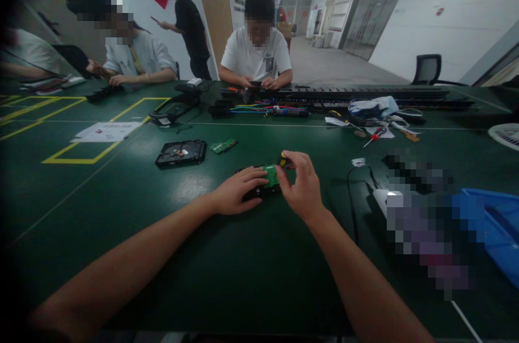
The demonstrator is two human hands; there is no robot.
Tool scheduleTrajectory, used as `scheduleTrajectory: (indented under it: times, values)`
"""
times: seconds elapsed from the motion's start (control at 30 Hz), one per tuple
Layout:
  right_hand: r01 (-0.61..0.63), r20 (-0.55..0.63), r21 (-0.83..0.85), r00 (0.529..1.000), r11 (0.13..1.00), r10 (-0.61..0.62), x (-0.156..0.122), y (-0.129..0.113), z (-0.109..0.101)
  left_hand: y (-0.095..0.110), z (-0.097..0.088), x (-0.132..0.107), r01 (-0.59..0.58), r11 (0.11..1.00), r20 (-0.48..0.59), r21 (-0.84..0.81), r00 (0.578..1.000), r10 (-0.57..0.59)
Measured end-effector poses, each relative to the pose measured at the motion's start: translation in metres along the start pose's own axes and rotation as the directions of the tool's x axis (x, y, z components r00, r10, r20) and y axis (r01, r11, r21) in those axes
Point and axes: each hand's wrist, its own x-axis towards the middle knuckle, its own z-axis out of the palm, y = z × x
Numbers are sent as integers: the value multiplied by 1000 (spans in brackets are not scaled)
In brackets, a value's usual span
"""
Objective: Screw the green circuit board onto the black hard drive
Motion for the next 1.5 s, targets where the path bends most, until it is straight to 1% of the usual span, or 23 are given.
scheduleTrajectory:
  times: [0.1,0.27,0.5,0.7,0.83,1.07,1.3,1.5]
  values:
    - [-23,-2,1,1000,1000,23,-2,2,2,-1,1,0,0,1000,-11,-8,1000,0]
    - [-50,15,59,999,997,50,-6,7,5,-1,2,-1,4,1000,-19,-2,1000,-4]
    - [-28,-18,-5,999,1000,28,-5,5,4,0,2,-1,11,1000,-12,22,1000,-11]
    - [-3,-35,-32,999,999,2,-4,5,3,4,2,1,1,998,-54,61,999,2]
    - [18,-33,-36,999,999,-20,-3,5,2,6,3,2,-12,998,-105,55,994,18]
    - [-7,-14,-14,1000,1000,7,-4,1,3,2,6,1,-42,997,-159,57,986,51]
    - [-39,0,13,999,999,39,-5,2,4,4,5,2,-43,998,-164,47,985,50]
    - [-24,-2,4,1000,1000,24,-4,2,4,6,4,2,-43,998,-158,43,986,49]
